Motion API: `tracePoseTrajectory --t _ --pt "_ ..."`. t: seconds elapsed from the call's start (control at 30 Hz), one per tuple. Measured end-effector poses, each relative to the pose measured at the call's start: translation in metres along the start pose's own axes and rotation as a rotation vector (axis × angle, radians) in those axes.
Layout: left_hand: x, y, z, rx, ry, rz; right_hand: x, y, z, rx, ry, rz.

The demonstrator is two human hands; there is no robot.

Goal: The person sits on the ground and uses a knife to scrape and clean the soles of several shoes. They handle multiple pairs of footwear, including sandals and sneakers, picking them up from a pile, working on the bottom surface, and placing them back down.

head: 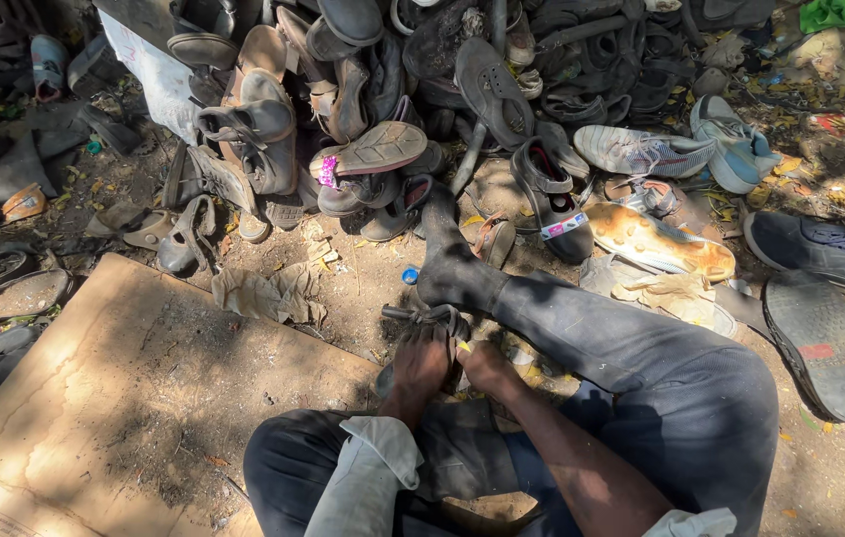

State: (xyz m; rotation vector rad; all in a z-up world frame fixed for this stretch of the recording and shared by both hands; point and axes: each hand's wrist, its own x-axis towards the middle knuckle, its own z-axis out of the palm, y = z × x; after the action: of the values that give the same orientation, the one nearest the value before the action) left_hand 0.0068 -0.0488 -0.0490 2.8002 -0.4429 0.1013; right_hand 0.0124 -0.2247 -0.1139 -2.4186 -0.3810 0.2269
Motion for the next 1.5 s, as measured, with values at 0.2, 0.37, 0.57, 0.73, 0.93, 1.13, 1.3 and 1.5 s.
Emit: tracePoseTrajectory --t 0.2,0.37,0.57,0.73,0.93,1.13,1.3,1.5 --pt "-0.004 -0.01 0.008 -0.103 -0.011 -0.076 0.027 -0.006 0.008 -0.392 -0.253 -0.154" --pt "-0.002 -0.008 0.009 -0.088 -0.031 -0.07 0.018 -0.004 0.011 0.021 -0.16 0.355" --pt "0.0 -0.006 -0.008 -0.105 0.078 -0.021 0.009 -0.004 0.025 0.072 -0.083 0.177" --pt "0.005 0.001 -0.032 -0.352 0.216 -0.265 0.032 -0.018 0.027 -0.074 -0.082 0.233" --pt "0.002 0.001 -0.045 -0.531 0.412 -0.299 0.026 -0.001 0.022 -0.669 -0.08 -0.682" --pt "0.003 -0.001 -0.041 -0.622 0.49 -0.272 -0.03 -0.013 0.037 -0.284 -0.166 -0.222" --pt "0.007 -0.017 -0.021 -0.574 0.48 -0.299 -0.019 -0.054 0.019 -0.073 -0.404 0.288" --pt "0.011 -0.026 -0.004 -0.722 0.617 -0.402 -0.054 -0.081 -0.029 -0.19 -0.36 0.111"
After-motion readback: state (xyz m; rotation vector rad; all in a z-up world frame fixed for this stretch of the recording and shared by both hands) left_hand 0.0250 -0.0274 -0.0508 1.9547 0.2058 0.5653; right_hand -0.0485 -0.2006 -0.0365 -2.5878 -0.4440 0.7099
